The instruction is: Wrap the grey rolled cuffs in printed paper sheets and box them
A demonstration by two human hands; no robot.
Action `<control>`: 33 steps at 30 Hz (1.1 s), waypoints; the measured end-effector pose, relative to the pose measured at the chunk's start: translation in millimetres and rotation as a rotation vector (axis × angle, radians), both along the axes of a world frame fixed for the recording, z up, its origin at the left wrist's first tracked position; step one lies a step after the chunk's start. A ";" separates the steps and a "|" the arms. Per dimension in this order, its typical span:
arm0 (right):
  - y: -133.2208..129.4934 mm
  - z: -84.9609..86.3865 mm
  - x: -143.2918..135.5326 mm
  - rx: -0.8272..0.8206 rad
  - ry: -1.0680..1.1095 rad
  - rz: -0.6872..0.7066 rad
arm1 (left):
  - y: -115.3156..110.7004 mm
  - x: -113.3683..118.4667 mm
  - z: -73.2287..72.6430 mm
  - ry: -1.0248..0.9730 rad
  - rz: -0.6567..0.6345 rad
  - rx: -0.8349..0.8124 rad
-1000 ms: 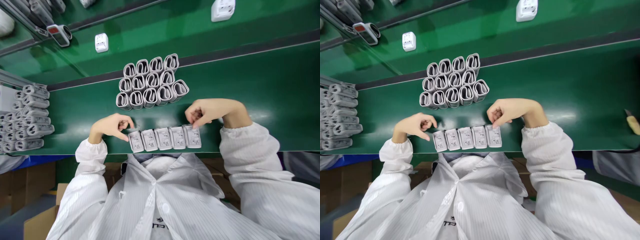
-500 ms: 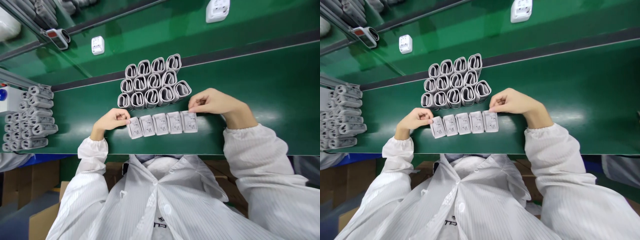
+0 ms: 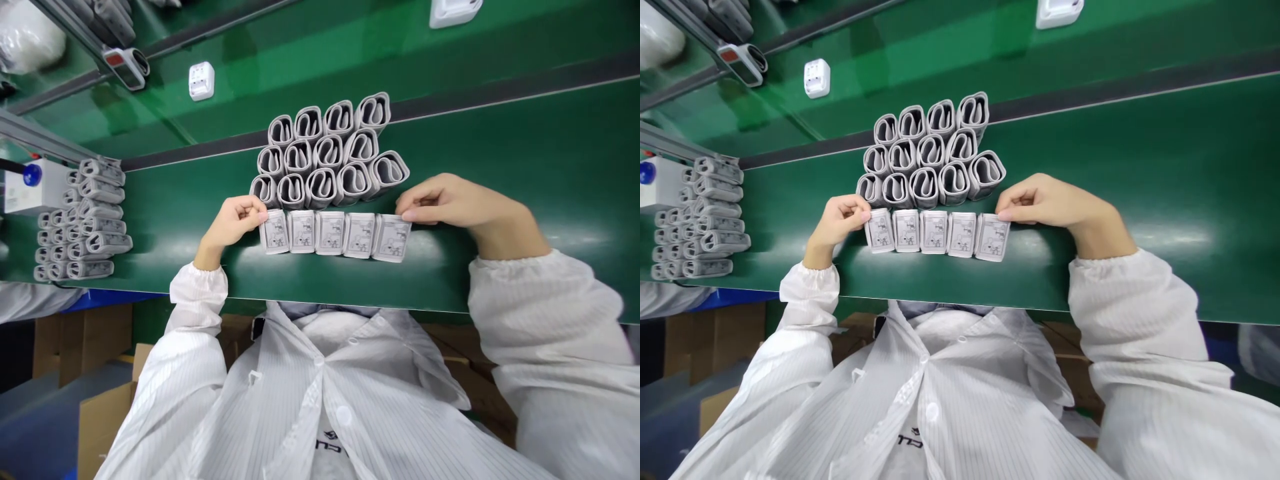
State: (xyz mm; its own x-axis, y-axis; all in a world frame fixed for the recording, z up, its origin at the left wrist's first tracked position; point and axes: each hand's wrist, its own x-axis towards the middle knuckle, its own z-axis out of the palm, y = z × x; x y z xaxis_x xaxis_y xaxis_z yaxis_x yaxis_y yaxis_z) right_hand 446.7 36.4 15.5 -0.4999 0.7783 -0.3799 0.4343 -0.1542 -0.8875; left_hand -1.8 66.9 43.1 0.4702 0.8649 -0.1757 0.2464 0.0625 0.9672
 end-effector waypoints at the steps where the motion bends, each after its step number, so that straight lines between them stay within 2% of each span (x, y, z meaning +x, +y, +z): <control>1: 0.3 0.8 -0.3 -0.012 -0.002 0.013 | 0.0 0.3 0.6 -0.001 0.005 -0.006; 12: 0.2 17.6 -9.7 -0.075 -0.044 0.006 | -5.6 7.7 0.1 -0.097 0.098 -0.101; 24: -0.8 15.1 -6.9 -0.060 -0.065 0.016 | -5.3 11.2 -0.7 -0.168 0.121 -0.148; 33: -0.6 6.8 -3.9 -0.020 -0.018 0.023 | -4.9 12.0 0.4 -0.180 0.126 -0.159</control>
